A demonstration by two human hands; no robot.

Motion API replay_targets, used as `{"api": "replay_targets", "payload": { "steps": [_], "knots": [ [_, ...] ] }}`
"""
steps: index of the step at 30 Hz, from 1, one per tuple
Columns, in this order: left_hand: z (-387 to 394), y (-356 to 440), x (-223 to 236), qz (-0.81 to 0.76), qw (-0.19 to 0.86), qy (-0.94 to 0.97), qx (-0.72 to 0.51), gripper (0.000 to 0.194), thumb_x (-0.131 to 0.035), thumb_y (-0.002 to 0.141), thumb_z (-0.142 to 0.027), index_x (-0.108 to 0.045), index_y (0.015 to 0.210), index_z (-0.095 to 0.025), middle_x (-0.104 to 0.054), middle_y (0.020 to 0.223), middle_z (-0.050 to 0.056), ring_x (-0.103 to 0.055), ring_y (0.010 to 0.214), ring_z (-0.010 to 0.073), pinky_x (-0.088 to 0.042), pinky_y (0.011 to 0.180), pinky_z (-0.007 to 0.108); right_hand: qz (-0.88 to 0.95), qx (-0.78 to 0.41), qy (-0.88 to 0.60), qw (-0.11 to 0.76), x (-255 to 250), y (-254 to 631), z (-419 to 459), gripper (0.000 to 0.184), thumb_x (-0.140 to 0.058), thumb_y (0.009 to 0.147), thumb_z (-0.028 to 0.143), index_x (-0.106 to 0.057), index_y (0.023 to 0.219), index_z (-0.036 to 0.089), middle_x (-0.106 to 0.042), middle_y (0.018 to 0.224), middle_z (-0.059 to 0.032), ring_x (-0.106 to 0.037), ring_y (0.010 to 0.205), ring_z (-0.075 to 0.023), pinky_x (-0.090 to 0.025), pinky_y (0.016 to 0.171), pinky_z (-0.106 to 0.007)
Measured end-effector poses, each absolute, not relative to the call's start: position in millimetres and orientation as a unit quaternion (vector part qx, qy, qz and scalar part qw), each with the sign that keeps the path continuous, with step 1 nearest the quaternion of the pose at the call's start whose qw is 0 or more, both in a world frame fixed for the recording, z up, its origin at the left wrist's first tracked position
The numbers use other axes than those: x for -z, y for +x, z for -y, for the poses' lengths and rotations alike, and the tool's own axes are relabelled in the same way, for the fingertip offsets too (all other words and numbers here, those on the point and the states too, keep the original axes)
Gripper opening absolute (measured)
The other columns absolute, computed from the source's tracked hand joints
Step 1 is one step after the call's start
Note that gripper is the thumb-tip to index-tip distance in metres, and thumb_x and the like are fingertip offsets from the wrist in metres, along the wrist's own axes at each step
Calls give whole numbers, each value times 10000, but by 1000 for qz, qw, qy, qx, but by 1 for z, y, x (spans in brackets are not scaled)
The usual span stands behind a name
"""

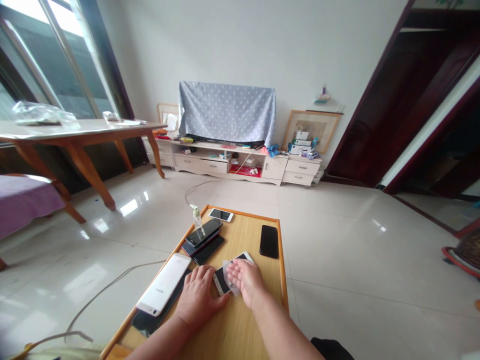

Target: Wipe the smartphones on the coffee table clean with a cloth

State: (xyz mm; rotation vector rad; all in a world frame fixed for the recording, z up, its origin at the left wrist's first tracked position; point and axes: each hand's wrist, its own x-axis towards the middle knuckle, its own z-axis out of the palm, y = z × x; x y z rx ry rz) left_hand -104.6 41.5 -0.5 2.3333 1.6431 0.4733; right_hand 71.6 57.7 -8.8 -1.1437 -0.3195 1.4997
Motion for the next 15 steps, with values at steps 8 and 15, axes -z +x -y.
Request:
{"api": "replay_targets", "payload": {
  "steps": [8,15],
  "knots": [
    [-41,-103,1,-562,122,802,-162,604,-652,734,-561,-596,1230,-220,-592,1245,111,-498,1201,313,-332,1036,422,124,-629,-475,603,7,49,-69,227,-734,796,291,-648,957,155,-766,1025,-156,-724,1044,-274,-577,945,-391],
    [-42,-103,2,-563,126,801,-162,643,-671,709,-591,-594,1228,-220,-587,1243,106,-494,1192,311,-338,1030,419,117,-647,-505,559,12,74,-54,262,-747,781,314,-655,949,135,-772,948,-171,-742,976,-299,-582,910,-451]
  ]
}}
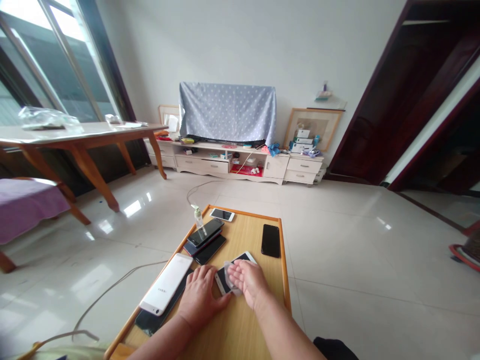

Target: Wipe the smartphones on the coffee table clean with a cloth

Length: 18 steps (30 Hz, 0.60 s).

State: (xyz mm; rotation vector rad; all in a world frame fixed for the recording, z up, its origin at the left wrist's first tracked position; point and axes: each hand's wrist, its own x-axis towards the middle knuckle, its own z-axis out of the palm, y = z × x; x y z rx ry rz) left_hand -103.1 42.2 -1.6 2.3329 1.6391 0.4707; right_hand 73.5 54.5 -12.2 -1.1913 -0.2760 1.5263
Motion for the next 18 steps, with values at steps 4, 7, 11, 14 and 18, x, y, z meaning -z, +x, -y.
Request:
{"api": "replay_targets", "payload": {
  "steps": [4,7,11,14,18],
  "knots": [
    [-42,-102,2,-562,120,802,-163,649,-679,711,-578,-588,1240,-214,-585,1263,102,-484,1212,311,-325,1045,425,112,-593,-498,623,8,99,-76,169,-676,842,283,-640,970,177,-770,1051,-126,-707,1093,-217,-537,997,-333],
    [-42,-101,3,-563,117,802,-161,640,-673,719,-572,-589,1242,-215,-592,1256,104,-491,1206,310,-328,1039,425,122,-604,-476,628,9,80,-69,200,-682,837,279,-644,1002,173,-760,1104,-136,-696,1122,-223,-534,1007,-340],
    [-42,-100,3,-563,118,802,-164,593,-655,734,-557,-603,1217,-218,-596,1242,110,-504,1188,309,-339,1023,416,126,-658,-448,593,17,61,-47,311,-737,796,295,-649,1049,138,-752,1110,-172,-709,1093,-272,-541,1005,-412],
    [-42,-99,1,-564,119,800,-164,596,-648,735,-567,-602,1216,-218,-594,1251,115,-497,1198,317,-331,1032,422,110,-626,-443,633,17,80,-53,338,-758,786,330,-646,1052,152,-758,1082,-161,-704,1101,-272,-534,1020,-415],
    [-41,-97,-1,-566,121,800,-161,611,-659,720,-570,-600,1220,-223,-593,1259,113,-494,1203,319,-327,1038,424,101,-571,-438,688,10,104,-77,331,-757,783,320,-639,1067,198,-752,1124,-117,-678,1152,-234,-506,1062,-363]
  ]
}}
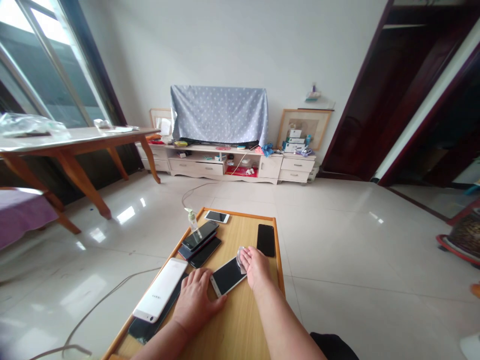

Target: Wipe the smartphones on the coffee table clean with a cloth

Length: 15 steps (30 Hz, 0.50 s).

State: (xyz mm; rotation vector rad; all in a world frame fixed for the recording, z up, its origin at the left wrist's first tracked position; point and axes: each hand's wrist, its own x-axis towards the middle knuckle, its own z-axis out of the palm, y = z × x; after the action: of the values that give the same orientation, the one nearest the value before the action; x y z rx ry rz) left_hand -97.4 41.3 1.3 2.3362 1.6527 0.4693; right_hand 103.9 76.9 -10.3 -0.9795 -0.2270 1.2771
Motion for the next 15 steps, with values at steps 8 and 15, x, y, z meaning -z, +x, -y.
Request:
{"api": "replay_targets", "payload": {
  "steps": [8,15],
  "knots": [
    [-41,-96,1,-563,107,803,-167,587,-651,740,-558,-599,1218,-221,-602,1251,110,-514,1192,303,-347,1018,411,96,-645,-415,635,15,66,-25,379,-776,767,317,-644,1092,172,-737,1183,-147,-670,1175,-258,-516,1042,-394],
    [-33,-96,1,-559,100,803,-180,587,-663,753,-548,-580,1236,-224,-599,1274,100,-517,1203,292,-360,1036,418,78,-596,-452,659,16,110,-8,422,-778,741,331,-629,1099,163,-760,1092,-147,-702,1113,-261,-542,998,-382]
  ]
}}
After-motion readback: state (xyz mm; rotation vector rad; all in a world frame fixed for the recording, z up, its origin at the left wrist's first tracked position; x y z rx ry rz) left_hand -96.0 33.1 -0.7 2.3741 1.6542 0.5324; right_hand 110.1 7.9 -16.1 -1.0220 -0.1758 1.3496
